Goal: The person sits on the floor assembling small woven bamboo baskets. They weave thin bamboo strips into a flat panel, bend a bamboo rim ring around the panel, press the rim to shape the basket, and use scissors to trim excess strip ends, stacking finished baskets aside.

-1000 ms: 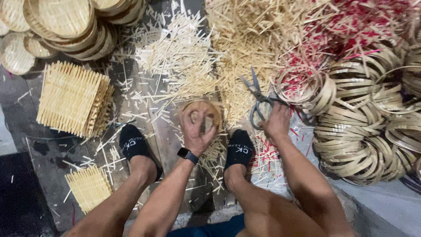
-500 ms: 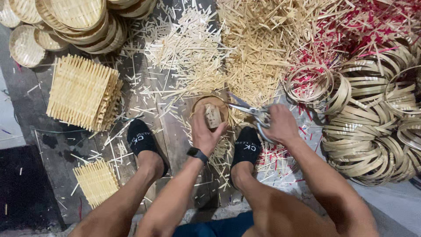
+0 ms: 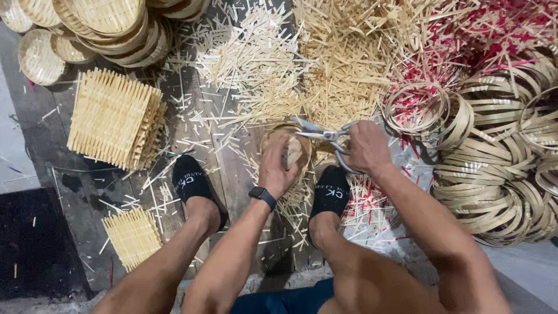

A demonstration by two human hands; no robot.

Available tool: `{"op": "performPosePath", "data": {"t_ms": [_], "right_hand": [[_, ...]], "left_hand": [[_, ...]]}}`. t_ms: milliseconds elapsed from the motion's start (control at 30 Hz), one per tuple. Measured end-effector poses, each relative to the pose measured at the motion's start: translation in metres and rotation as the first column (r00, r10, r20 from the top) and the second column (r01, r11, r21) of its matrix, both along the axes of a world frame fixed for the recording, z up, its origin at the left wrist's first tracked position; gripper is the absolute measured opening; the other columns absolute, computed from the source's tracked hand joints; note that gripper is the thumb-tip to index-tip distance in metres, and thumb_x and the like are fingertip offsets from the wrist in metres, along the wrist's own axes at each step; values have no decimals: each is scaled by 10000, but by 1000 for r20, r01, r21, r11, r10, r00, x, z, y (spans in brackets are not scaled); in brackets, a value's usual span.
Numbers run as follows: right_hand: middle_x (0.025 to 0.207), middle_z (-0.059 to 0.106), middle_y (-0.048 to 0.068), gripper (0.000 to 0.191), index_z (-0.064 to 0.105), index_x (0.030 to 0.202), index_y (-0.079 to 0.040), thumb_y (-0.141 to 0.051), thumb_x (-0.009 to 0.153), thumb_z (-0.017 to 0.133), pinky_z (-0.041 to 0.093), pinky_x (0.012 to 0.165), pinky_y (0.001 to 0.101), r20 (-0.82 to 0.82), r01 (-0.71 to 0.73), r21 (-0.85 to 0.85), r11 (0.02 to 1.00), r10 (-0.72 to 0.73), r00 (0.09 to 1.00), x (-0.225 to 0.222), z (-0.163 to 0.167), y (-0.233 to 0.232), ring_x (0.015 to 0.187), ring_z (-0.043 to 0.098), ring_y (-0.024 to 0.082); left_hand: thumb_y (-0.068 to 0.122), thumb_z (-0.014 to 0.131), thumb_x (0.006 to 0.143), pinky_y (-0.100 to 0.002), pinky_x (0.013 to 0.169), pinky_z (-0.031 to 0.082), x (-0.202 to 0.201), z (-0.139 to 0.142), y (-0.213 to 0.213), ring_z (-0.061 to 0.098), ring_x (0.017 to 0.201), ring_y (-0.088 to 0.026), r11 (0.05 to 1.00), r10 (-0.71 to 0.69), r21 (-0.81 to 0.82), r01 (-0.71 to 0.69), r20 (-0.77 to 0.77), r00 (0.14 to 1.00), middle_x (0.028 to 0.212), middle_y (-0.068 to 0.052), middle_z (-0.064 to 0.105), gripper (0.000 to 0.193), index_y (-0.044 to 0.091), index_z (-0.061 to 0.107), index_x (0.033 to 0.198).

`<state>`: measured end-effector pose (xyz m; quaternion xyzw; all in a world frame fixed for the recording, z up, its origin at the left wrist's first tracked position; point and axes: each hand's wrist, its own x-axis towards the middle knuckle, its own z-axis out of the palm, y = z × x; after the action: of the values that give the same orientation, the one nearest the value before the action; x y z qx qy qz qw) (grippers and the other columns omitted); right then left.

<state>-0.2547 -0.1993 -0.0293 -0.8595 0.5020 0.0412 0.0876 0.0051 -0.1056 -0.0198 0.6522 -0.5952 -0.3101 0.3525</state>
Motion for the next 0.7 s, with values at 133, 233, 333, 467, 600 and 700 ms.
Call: {"op": "performPosePath", "data": {"t_ms": [133,233,333,467,600,700], "right_hand": [[945,636,154,453,679,1005,-61,-487,858,724,549,765,470,-107,107,230,967,-84,991,3,4,-5,898,644,305],[989,643,127,323,689,1047,-94,-368,880,721,536,832,463,-56,20,86,996,-15,998,-8,8,-10,952,644,299],[865,634,208,614,690,972,-2,-491,618,796,539,739,480,72,-32,-32,999,34,997,-5,5,-9,853,638,367],[935,641,170,423,677,954,-40,-418,772,730,542,840,455,-23,-14,89,996,16,1000,9,-5,-8,930,640,333],[965,645,180,347,692,1010,-59,-371,859,702,532,798,475,-43,33,150,988,-27,999,0,-1,-14,922,642,330],[903,645,202,532,690,971,-7,-497,770,741,542,770,480,39,-26,5,1000,25,999,0,1,-14,869,644,348]], "left_hand": [[61,755,707,-488,1135,416,16,3,-3,532,1288,-422,996,-90,-25,90,10,996,1342,-202,598,716,55,542,1390],[4,719,660,-487,1132,428,23,7,-5,531,1243,-396,994,-111,7,110,87,990,1268,-166,620,693,105,623,1339],[-5,701,661,-484,1129,436,27,10,-9,531,1248,-381,981,-193,2,193,57,980,1272,-150,619,700,126,636,1345],[-3,684,690,-465,1161,456,28,18,-13,528,1322,-361,960,-280,11,280,116,953,1355,-151,579,677,180,651,1341],[142,867,603,-587,1033,365,7,26,-1,370,1246,-507,998,-1,64,-8,127,992,1358,-288,416,676,149,698,1257],[191,856,713,-576,1139,358,-5,21,0,366,1360,-476,995,99,-8,-99,165,981,1479,-217,409,550,194,727,1248]]}}
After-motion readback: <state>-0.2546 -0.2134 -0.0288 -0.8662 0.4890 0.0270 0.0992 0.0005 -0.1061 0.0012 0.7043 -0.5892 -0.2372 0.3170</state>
